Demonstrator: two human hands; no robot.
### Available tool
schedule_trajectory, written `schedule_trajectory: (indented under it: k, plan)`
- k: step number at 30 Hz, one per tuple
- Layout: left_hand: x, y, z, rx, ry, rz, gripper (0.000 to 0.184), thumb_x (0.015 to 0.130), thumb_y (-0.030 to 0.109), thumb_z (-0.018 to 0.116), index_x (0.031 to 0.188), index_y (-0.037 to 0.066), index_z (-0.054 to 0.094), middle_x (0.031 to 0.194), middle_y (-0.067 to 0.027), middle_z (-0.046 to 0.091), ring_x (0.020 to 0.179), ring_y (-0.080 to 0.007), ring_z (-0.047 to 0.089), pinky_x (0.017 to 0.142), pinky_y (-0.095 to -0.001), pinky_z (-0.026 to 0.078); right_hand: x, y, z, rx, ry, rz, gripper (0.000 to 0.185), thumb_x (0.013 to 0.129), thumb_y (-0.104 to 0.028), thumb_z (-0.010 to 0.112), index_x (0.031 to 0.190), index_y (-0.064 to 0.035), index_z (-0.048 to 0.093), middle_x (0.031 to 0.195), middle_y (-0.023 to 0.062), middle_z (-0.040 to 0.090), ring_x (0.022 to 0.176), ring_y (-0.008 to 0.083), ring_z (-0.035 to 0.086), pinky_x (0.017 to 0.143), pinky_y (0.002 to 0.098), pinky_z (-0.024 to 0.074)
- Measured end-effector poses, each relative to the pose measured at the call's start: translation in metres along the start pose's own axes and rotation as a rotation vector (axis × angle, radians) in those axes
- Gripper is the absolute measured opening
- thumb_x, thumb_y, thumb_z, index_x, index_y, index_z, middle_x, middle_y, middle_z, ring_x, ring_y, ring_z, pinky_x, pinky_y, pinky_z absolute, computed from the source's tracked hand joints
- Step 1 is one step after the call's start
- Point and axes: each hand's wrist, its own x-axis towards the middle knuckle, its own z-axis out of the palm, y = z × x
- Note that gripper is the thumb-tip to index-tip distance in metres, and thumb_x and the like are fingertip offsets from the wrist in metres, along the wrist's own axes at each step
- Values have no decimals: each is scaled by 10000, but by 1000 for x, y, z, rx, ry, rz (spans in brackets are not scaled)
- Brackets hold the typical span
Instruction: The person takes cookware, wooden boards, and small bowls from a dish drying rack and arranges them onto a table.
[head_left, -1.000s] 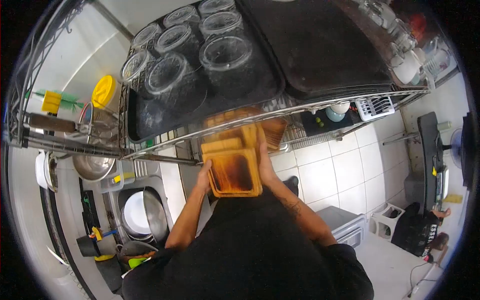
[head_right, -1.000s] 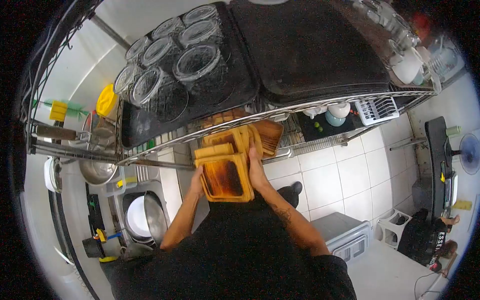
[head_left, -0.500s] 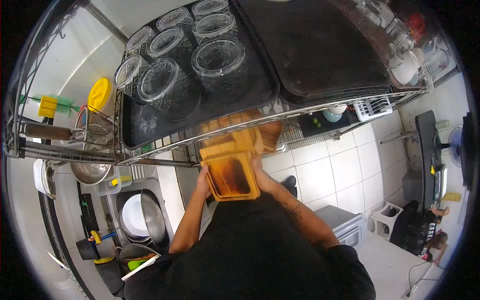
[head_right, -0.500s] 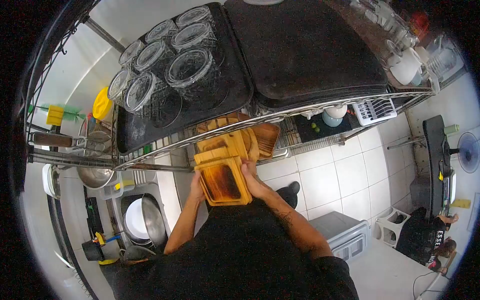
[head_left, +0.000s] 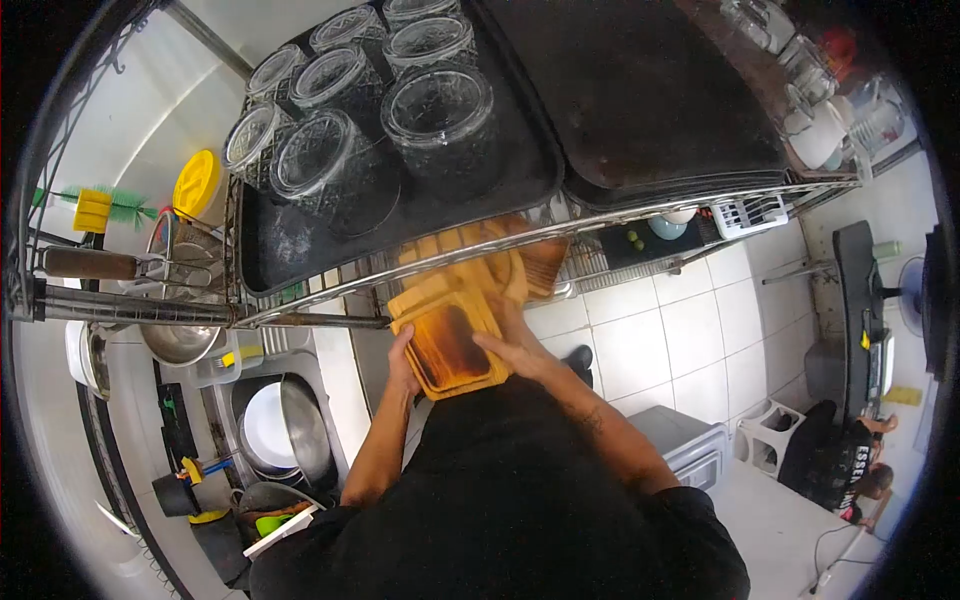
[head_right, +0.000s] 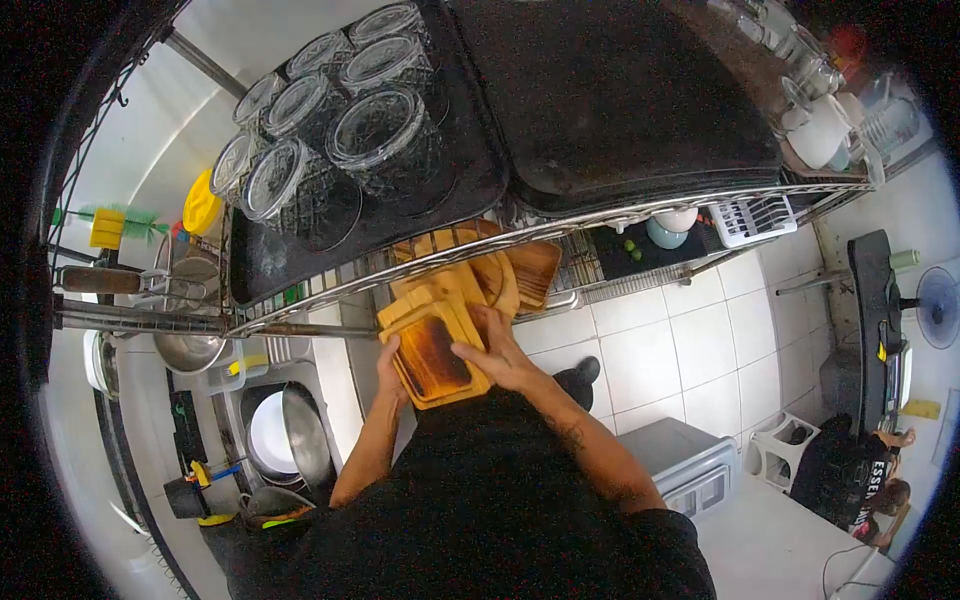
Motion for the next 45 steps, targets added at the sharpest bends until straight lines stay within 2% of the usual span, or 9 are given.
schedule_trajectory:
  k: [5,7,11,15,18,34,35,38,45]
  plan:
    - [15,0,39,-179,10,90,556,939,393,608,1384,71,522,1328,-125,608,1211,-331,584,1051,-488,470,75,-28,-41,-79,-60,144,977,878,-624,670,1508,52,352,1504,251,429,1407,345,400,1193,409,278]
    - [24,-7,52,-257,33,91,555,937,394,614,1380,72,524,1340,-121,598,1221,-333,574,1058,-497,461,100,-34,-68,260,-430,156,957,852,-684,655,1496,-10,437,1526,182,454,1403,311,426,1194,392,283]
    - [49,-22,64,-424,-43,110,576,943,415,605,1397,76,502,1349,-141,582,1238,-344,554,1084,-503,437,145,10,-94,-373,-188,14,878,898,-716,551,1517,-103,439,1565,158,413,1427,320,401,1211,390,261]
    - [57,-25,73,-455,1,96,585,948,416,593,1404,63,490,1372,-147,561,1262,-340,536,1090,-503,430,152,28,-100,-451,-117,-20,874,882,-767,493,1517,-170,437,1570,150,409,1447,366,367,1198,440,295]
    - [61,-35,69,-422,48,132,597,951,420,584,1415,62,476,1411,-140,528,1290,-337,511,1097,-500,422,133,-51,-101,-459,-311,170,666,988,-509,515,1439,-20,476,1508,230,460,1387,364,444,1139,429,366]
    - [39,-48,52,-424,-96,-10,663,892,513,636,1418,141,480,1407,-89,521,1305,-308,484,1096,-544,373,133,90,-100,-677,145,-115,612,970,-507,536,1357,-35,580,1387,249,569,1325,382,515,1127,449,390]
    - [39,-47,46,-408,-93,14,647,901,506,626,1424,158,472,1416,-80,515,1324,-307,467,1107,-568,347,132,90,-96,-940,122,-174,657,956,-454,572,1495,-102,438,1538,253,385,1388,441,396,1137,582,320]
    - [38,-33,34,-352,-145,23,683,865,497,640,1422,136,481,1423,-96,503,1303,-315,480,1085,-526,388,130,82,-87,-720,-11,73,655,962,-442,564,1500,-95,424,1472,276,458,1340,452,450,1103,622,333]
    - [39,0,-12,-195,-159,-60,703,872,474,673,1423,78,488,1416,-104,540,1305,-318,504,1104,-506,404,155,166,-60,-499,-123,117,732,968,-468,501,1548,-57,329,1430,298,509,1345,438,476,1109,523,395]
